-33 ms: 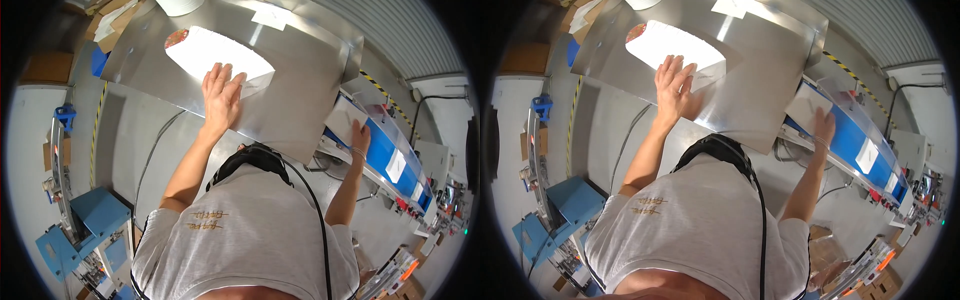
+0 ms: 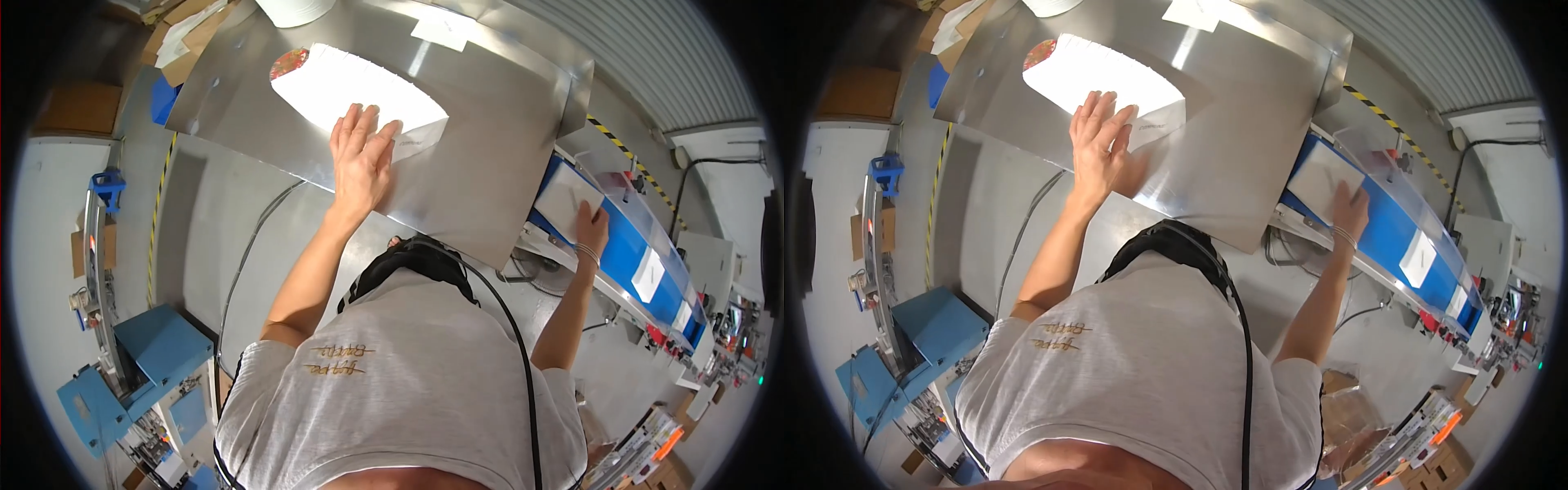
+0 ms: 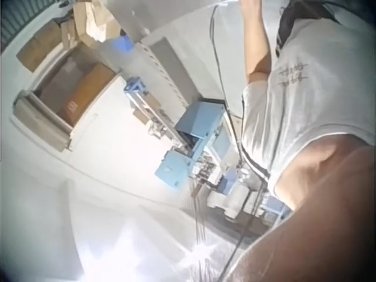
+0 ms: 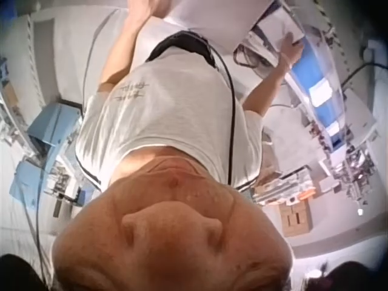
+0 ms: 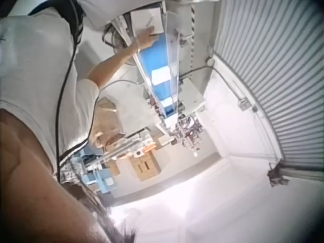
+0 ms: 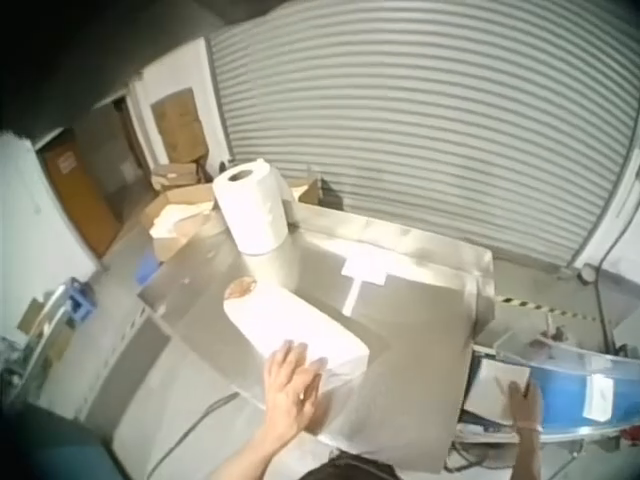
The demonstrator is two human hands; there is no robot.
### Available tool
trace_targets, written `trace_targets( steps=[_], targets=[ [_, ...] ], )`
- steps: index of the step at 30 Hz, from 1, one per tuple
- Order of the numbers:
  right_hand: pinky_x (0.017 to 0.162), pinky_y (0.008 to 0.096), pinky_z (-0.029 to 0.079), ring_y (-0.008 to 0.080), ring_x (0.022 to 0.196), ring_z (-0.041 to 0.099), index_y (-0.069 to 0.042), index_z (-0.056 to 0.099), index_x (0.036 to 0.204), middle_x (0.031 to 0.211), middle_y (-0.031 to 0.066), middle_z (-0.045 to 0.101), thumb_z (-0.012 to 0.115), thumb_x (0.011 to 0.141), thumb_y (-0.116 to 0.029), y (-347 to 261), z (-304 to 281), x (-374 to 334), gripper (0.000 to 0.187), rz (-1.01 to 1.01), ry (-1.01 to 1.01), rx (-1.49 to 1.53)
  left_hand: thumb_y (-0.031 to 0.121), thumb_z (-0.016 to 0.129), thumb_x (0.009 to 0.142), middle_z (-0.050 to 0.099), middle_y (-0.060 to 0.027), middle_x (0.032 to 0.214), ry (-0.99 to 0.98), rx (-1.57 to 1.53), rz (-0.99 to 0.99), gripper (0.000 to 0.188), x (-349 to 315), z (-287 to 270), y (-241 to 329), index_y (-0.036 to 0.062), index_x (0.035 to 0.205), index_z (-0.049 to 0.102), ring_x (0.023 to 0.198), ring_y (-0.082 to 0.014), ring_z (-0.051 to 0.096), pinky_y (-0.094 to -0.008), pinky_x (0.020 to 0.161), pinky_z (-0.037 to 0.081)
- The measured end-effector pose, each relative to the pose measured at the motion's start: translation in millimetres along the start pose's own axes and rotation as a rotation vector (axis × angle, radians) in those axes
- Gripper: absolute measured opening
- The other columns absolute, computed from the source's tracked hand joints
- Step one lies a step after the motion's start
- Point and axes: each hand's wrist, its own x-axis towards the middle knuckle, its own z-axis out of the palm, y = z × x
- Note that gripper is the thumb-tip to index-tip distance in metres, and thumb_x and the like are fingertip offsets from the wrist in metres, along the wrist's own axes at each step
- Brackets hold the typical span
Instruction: Pick up stacks of paper sheets from the machine output and place them onto a moving conveyor belt for packaging.
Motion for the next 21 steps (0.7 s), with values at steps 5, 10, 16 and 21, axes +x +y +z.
trace_targets(
  steps=[5,10,16,21],
  targets=[
    [0.096,0.0411,0.04,0.0352,0.114,0.049,-0.005,0.05,0.125,0.123,0.017,0.054,0.076,0.072,-0.023,-55,6,-11,0.062,-0.63,0.272,-0.345,0.0,0.066,0.076,0.054,-0.0116,0.127,0.02,0.02,0.017,0.029,0,1,2,0.0145,0.101,0.07,0.127,-0.0353,0.041,-0.0483,0.105,0.028],
    [0.094,0.0382,0.043,0.0303,0.113,0.051,-0.011,0.051,0.124,0.124,0.0123,0.052,0.077,0.07,-0.014,-169,72,-44,0.06,-0.78,-0.558,0.129,-0.001,0.067,0.074,0.047,-0.0115,0.135,0.011,0.05,0.023,0.028,-1,2,3,0.016,0.096,0.07,0.134,-0.0363,0.031,-0.0475,0.107,0.024],
    [0.097,0.0355,0.042,0.0266,0.116,0.05,-0.012,0.053,0.121,0.124,0.0093,0.051,0.075,0.074,-0.017,-214,140,-37,0.053,-0.878,-0.845,0.164,0.004,0.068,0.073,0.045,-0.0162,0.135,-0.049,0.057,0.07,0.024,5,-2,7,0.0139,0.095,0.068,0.133,-0.0403,0.03,-0.0522,0.106,0.023],
    [0.082,0.0268,0.048,0.0151,0.098,0.057,-0.004,0.049,0.121,0.111,0.0097,0.059,0.067,0.086,-0.024,-183,125,-41,0.044,-0.49,-0.939,0.289,0.014,0.07,0.076,0.045,-0.0166,0.136,-0.025,0.033,-0.041,0.031,10,-7,4,0.0102,0.106,0.065,0.133,-0.0381,0.031,-0.0497,0.106,0.024]
  ],
)
